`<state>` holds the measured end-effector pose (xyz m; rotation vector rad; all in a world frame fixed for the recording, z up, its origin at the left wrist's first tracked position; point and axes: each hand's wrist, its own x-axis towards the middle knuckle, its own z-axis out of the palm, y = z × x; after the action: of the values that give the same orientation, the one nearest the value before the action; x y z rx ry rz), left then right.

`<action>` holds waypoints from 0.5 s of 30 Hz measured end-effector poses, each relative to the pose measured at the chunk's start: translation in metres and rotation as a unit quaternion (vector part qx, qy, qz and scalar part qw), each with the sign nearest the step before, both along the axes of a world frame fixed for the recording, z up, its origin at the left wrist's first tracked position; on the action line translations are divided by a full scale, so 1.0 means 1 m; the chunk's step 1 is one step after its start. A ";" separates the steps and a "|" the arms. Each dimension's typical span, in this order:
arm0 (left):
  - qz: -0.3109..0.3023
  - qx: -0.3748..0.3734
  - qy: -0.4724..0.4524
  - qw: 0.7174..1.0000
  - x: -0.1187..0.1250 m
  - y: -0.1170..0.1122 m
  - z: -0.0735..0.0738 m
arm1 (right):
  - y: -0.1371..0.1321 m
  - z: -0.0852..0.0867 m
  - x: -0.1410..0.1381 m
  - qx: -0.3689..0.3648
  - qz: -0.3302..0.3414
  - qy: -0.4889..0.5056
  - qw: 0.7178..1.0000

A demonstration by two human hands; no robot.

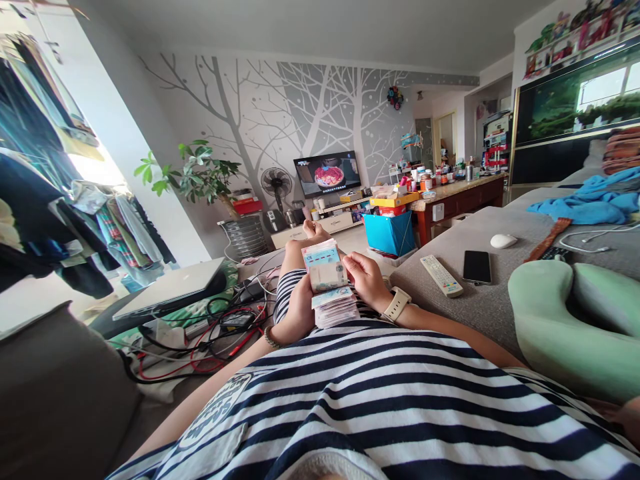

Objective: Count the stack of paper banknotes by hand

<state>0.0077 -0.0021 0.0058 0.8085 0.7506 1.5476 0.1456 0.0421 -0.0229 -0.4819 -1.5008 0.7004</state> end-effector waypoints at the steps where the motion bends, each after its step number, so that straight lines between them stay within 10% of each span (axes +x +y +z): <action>1: -0.007 -0.006 -0.003 1.000 -0.001 0.000 0.000 | 0.001 -0.001 0.000 -0.004 0.013 0.004 1.000; 15: -0.023 0.053 0.052 0.997 -0.013 0.008 -0.012 | 0.024 -0.012 -0.001 -0.042 -0.063 -0.016 0.997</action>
<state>-0.0049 0.0057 -0.0060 0.9842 0.7252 1.5238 0.1444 0.0658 -0.0346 -0.6482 -1.4610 0.6617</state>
